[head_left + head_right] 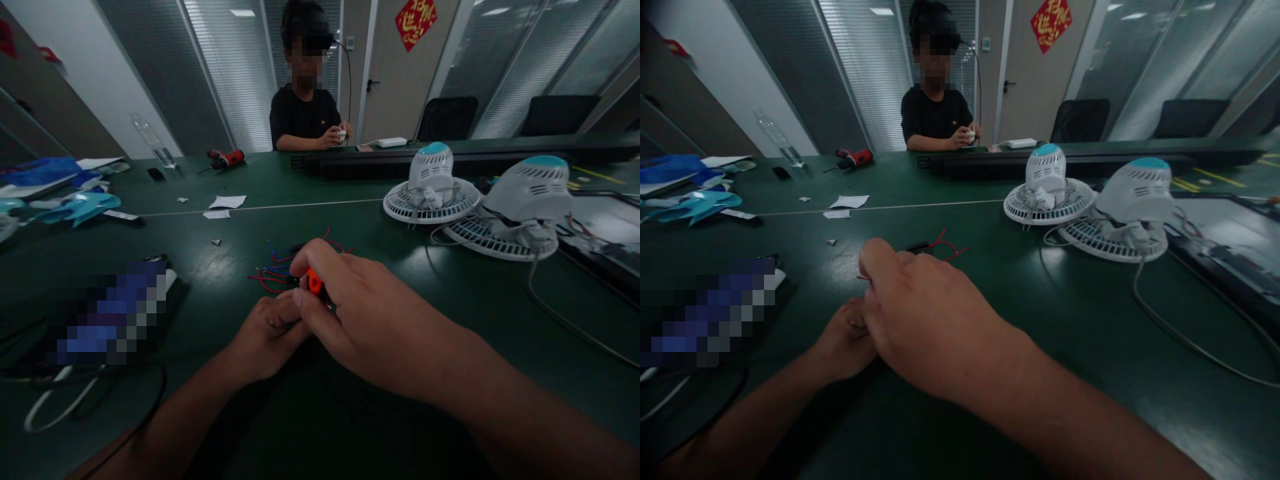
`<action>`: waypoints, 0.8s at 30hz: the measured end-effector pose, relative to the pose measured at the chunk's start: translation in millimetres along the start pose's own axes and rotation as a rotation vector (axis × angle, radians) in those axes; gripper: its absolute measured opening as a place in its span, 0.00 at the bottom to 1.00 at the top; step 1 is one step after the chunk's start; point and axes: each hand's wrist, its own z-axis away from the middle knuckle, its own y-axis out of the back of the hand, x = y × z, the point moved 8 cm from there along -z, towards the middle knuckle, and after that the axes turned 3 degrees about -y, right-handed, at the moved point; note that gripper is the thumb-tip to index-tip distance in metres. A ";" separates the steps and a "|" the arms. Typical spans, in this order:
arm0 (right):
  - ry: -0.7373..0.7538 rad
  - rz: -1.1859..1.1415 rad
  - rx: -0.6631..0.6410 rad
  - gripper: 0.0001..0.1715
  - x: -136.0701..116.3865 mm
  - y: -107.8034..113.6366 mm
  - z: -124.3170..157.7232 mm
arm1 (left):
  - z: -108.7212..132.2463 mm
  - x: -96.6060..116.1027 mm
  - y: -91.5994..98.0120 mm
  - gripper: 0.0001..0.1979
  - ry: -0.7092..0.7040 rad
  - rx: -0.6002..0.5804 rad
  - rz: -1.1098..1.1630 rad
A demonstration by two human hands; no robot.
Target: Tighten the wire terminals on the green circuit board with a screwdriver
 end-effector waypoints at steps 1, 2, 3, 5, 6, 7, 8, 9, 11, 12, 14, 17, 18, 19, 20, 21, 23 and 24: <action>-0.001 -0.003 -0.005 0.12 0.5 -1.1 -0.2 | 0.4 -0.6 0.5 0.17 -0.001 0.009 0.005; 0.001 -0.005 -0.006 0.13 0.7 -1.8 -0.5 | 0.7 -0.8 1.2 0.16 -0.007 0.022 0.014; 0.005 -0.005 -0.002 0.13 0.7 -2.1 -0.9 | 0.9 -1.3 1.9 0.16 -0.011 0.037 0.025; 0.007 -0.002 0.006 0.13 1.2 -2.6 -1.9 | 1.1 -2.8 2.4 0.14 -0.013 0.059 0.040; 0.006 0.002 0.006 0.13 1.6 -3.0 -2.4 | 1.1 -3.3 2.6 0.14 -0.018 0.069 0.045; 0.005 0.004 0.004 0.13 2.0 -3.5 -2.9 | 0.9 -3.2 2.9 0.13 -0.026 0.081 0.051; 0.004 0.005 0.002 0.12 2.5 -3.8 -3.5 | 0.7 -2.7 3.4 0.12 -0.038 0.093 0.059; 0.004 0.003 0.001 0.12 2.9 -4.1 -4.0 | 0.3 -1.9 3.8 0.11 -0.050 0.102 0.072; 0.012 -0.009 0.009 0.13 3.3 -3.9 -5.0 | -0.7 0.0 4.9 0.10 -0.066 0.116 0.099; 0.019 -0.016 0.016 0.14 3.3 -3.7 -5.6 | -1.3 0.4 5.3 0.10 -0.063 0.119 0.107; 0.036 -0.026 0.035 0.15 3.3 -3.1 -6.5 | -2.1 0.6 6.1 0.10 -0.051 0.124 0.114; 0.060 -0.025 0.080 0.16 3.3 -1.7 -7.3 | -2.3 -1.3 6.6 0.09 -0.027 0.132 0.120; 0.071 -0.017 0.100 0.16 2.9 -0.9 -7.2 | -2.2 -3.0 6.4 0.09 -0.010 0.133 0.123; 0.083 -0.008 0.123 0.16 2.3 0.1 -7.0 | -1.9 -5.0 6.1 0.10 0.010 0.135 0.125; 0.092 0.003 0.147 0.16 1.8 1.2 -6.6 | -1.6 -6.9 5.9 0.11 0.030 0.139 0.126; 0.094 0.014 0.174 0.15 1.6 2.6 -6.1 | -1.3 -8.1 5.7 0.12 0.044 0.140 0.123; 0.075 0.034 0.233 0.16 2.3 5.9 -4.8 | -1.0 -9.1 6.0 0.13 0.057 0.144 0.099; 0.059 0.043 0.261 0.17 2.9 7.6 -4.2 | -0.8 -9.3 6.3 0.14 0.061 0.146 0.084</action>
